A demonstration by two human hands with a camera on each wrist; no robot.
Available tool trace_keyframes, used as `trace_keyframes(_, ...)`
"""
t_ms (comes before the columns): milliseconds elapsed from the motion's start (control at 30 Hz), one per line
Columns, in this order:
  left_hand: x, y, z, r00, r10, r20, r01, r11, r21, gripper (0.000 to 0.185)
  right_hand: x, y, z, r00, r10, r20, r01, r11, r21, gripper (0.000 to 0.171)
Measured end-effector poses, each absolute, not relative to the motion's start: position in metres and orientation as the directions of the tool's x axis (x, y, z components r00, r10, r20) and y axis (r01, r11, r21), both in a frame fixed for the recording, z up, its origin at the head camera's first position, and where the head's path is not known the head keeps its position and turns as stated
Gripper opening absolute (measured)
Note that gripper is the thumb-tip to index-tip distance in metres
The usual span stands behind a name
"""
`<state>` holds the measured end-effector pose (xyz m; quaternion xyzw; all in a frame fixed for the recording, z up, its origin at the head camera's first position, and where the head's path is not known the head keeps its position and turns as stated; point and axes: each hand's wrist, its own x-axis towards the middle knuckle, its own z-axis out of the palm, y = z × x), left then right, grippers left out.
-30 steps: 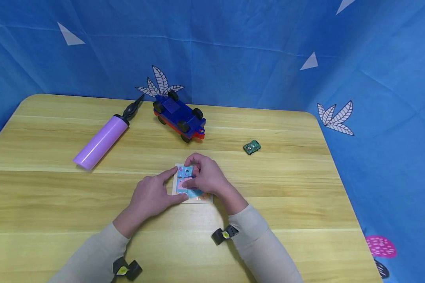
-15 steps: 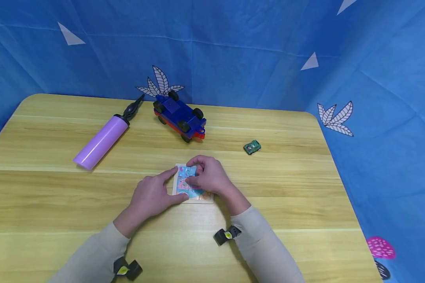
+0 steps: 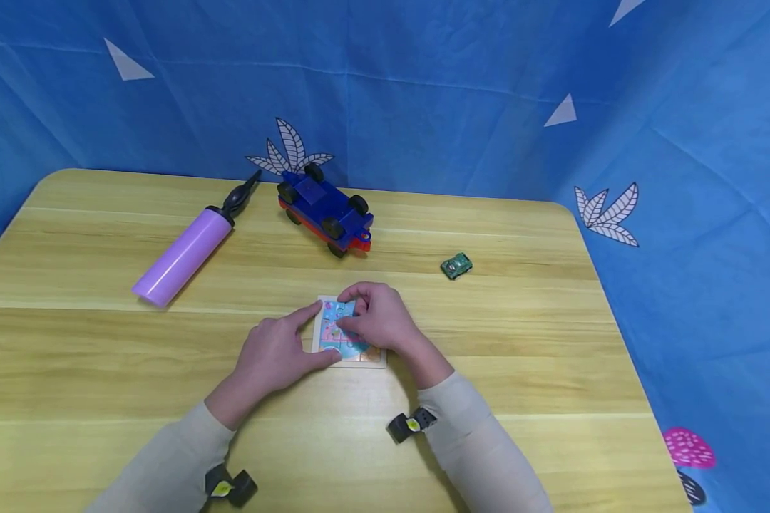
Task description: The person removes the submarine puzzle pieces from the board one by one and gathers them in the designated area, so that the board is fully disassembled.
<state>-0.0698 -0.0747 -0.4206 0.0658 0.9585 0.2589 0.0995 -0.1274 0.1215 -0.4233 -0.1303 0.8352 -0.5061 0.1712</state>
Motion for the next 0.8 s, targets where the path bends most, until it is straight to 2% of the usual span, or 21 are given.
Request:
trace_keyframes(300, -0.070, -0.074, -0.419, -0.969, 0.178, -0.170, 0.070, 0.861, 0.504, 0.096, -0.124, 0.126, -0.422, -0.919, -0.384, -0.088, -0.107, 0.459, -0.882, 0.026)
trace_keyframes(433, -0.070, -0.074, -0.419, -0.968, 0.174, -0.179, 0.061, 0.861, 0.505, 0.096, -0.114, 0.125, -0.397, -0.925, -0.368, -0.094, -0.088, 0.447, -0.890, 0.026)
trace_keyframes(533, -0.071, -0.074, -0.420, -0.968, 0.169, -0.186, 0.052, 0.860, 0.508, 0.096, -0.111, 0.129, -0.393, -0.929, -0.357, -0.100, -0.077, 0.450, -0.890, 0.028)
trace_keyframes(667, -0.071, -0.074, -0.420, -0.967, 0.164, -0.193, 0.045, 0.861, 0.507, 0.097, -0.117, 0.144, -0.416, -0.937, -0.342, -0.069, -0.098, 0.448, -0.888, 0.029)
trace_keyframes(800, -0.070, -0.073, -0.420, -0.967, 0.160, -0.198, 0.039, 0.863, 0.504, 0.098, -0.118, 0.159, -0.423, -0.946, -0.321, -0.046, -0.107, 0.440, -0.892, 0.028)
